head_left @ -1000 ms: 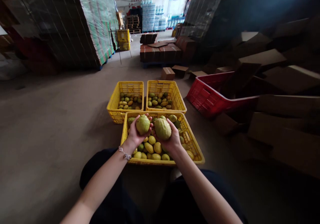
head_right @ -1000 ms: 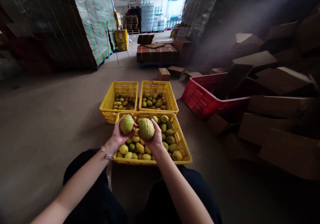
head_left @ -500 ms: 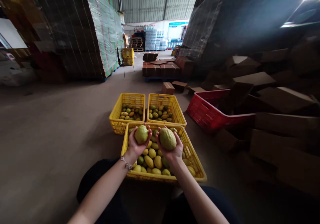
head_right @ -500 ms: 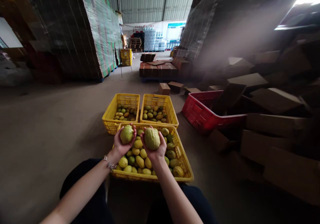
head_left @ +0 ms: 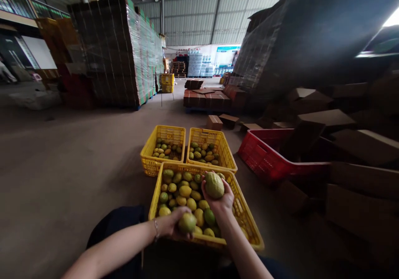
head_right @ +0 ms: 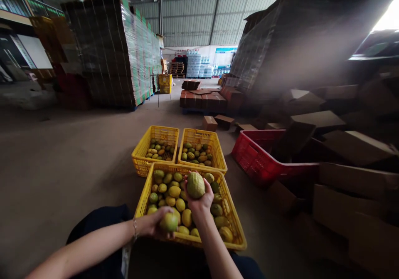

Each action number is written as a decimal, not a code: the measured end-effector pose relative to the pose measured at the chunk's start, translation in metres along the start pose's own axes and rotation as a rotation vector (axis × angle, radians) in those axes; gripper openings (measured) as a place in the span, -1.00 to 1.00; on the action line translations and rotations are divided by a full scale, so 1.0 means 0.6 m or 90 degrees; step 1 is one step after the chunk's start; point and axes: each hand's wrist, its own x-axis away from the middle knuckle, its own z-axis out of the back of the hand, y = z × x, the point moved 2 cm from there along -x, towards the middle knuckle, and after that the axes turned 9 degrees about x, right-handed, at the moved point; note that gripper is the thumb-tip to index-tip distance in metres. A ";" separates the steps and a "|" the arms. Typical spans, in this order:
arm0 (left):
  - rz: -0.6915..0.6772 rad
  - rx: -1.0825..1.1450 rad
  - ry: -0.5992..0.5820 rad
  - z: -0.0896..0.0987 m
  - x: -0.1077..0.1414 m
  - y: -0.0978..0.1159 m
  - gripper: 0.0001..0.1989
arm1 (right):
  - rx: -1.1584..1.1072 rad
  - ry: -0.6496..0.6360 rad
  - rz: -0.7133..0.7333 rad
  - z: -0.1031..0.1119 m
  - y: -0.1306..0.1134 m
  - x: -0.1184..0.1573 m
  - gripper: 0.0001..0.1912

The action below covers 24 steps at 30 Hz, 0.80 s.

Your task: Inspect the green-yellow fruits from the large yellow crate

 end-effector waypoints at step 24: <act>-0.159 -0.592 0.268 0.070 0.127 0.067 -0.61 | 0.169 0.088 -0.085 0.040 0.052 -0.003 -0.89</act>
